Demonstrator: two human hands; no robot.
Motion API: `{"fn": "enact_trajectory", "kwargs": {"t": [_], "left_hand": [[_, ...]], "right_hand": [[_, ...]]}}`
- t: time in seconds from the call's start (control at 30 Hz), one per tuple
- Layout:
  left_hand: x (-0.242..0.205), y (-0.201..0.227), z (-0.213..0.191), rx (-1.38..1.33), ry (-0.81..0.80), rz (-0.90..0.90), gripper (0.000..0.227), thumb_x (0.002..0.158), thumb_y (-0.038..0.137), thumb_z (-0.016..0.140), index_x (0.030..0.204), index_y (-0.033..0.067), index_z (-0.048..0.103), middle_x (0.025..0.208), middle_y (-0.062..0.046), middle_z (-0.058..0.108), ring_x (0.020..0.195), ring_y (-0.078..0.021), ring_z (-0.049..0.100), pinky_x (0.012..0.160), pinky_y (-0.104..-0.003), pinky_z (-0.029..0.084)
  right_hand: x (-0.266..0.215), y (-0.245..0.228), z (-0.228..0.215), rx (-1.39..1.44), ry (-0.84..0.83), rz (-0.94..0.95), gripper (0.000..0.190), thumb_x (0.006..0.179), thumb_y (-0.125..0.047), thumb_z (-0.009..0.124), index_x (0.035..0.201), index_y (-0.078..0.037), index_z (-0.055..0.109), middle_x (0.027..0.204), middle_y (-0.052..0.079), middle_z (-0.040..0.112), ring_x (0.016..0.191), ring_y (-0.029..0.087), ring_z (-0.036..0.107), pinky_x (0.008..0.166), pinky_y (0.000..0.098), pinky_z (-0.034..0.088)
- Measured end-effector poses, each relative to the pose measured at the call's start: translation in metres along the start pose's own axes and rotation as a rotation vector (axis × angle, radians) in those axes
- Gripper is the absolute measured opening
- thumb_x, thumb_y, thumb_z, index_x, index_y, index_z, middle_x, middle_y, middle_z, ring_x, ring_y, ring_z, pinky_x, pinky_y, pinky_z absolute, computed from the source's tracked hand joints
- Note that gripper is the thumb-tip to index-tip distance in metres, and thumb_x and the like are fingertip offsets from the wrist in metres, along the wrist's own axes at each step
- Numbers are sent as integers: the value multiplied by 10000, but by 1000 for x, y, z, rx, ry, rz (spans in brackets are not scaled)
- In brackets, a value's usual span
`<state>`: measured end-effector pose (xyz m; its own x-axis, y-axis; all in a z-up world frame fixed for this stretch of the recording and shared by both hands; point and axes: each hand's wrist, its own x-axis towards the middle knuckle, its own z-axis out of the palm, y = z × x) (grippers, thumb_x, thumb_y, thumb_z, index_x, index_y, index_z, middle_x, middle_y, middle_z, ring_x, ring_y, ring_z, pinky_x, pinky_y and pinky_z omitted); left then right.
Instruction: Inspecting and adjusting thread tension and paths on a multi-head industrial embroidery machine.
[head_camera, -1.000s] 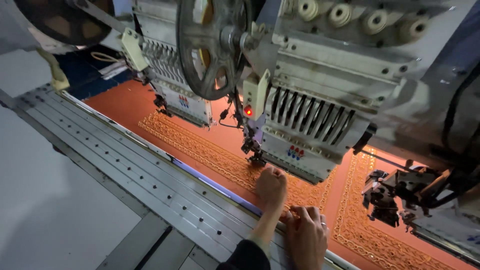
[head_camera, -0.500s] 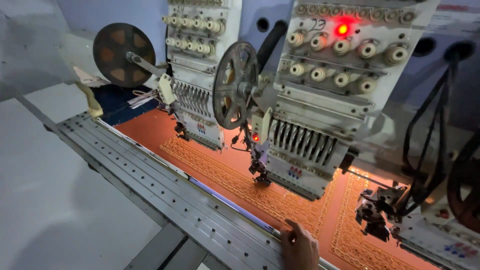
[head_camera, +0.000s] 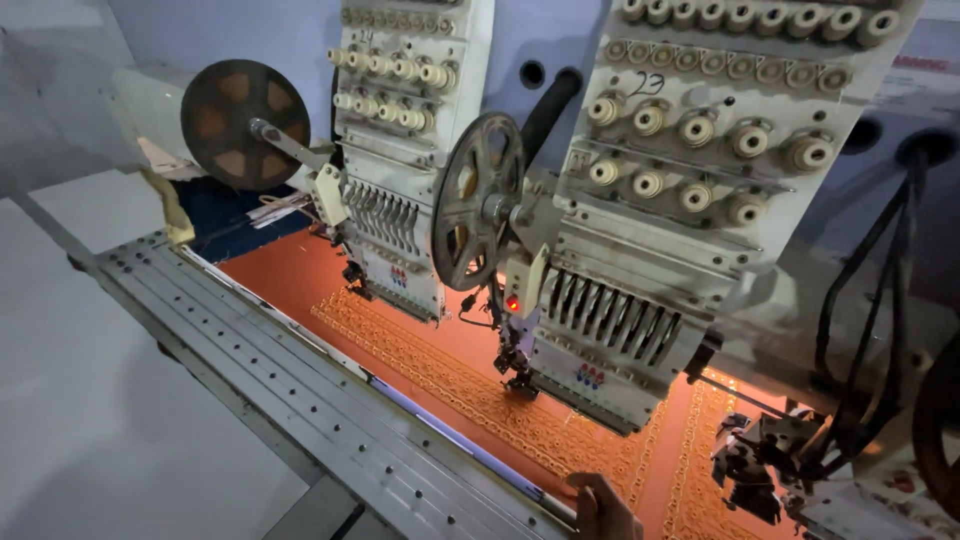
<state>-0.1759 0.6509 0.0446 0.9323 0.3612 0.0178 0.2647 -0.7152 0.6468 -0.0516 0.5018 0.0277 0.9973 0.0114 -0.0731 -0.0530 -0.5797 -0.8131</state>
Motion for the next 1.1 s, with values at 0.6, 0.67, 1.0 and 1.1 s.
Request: {"fn": "enact_trajectory", "kwargs": {"t": [0.6, 0.67, 1.0, 1.1], "left_hand": [[152, 76, 8, -567, -91, -276, 228, 966, 271, 626, 823, 151, 757, 618, 8, 582, 541, -124, 482, 568, -337, 374], [151, 91, -8, -571, -88, -310, 263, 924, 253, 581, 858, 126, 802, 586, 22, 558, 464, -80, 409, 449, -262, 292], [160, 88, 11, -1041, 139, -246, 132, 833, 77, 635, 734, 68, 722, 635, -33, 581, 598, -131, 428, 583, -319, 349], [159, 90, 14, -920, 177, -208, 194, 830, 111, 663, 849, 65, 850, 810, -53, 782, 773, -158, 638, 737, -339, 502]], "right_hand": [[5, 15, -8, 204, -404, -707, 288, 824, -92, 624, 704, -249, 832, 613, -59, 636, 531, 147, 576, 702, 300, 407], [0, 8, -10, 184, -387, -654, 300, 845, -114, 611, 736, -257, 851, 712, -81, 816, 603, 140, 754, 791, 307, 464], [-5, 1, -17, 276, -376, -463, 305, 858, -42, 580, 740, -160, 836, 745, -54, 870, 726, 85, 799, 732, 256, 588], [-6, 8, -17, 314, -391, -464, 291, 870, -45, 576, 732, -142, 813, 742, -33, 847, 725, 103, 766, 726, 267, 555]]}}
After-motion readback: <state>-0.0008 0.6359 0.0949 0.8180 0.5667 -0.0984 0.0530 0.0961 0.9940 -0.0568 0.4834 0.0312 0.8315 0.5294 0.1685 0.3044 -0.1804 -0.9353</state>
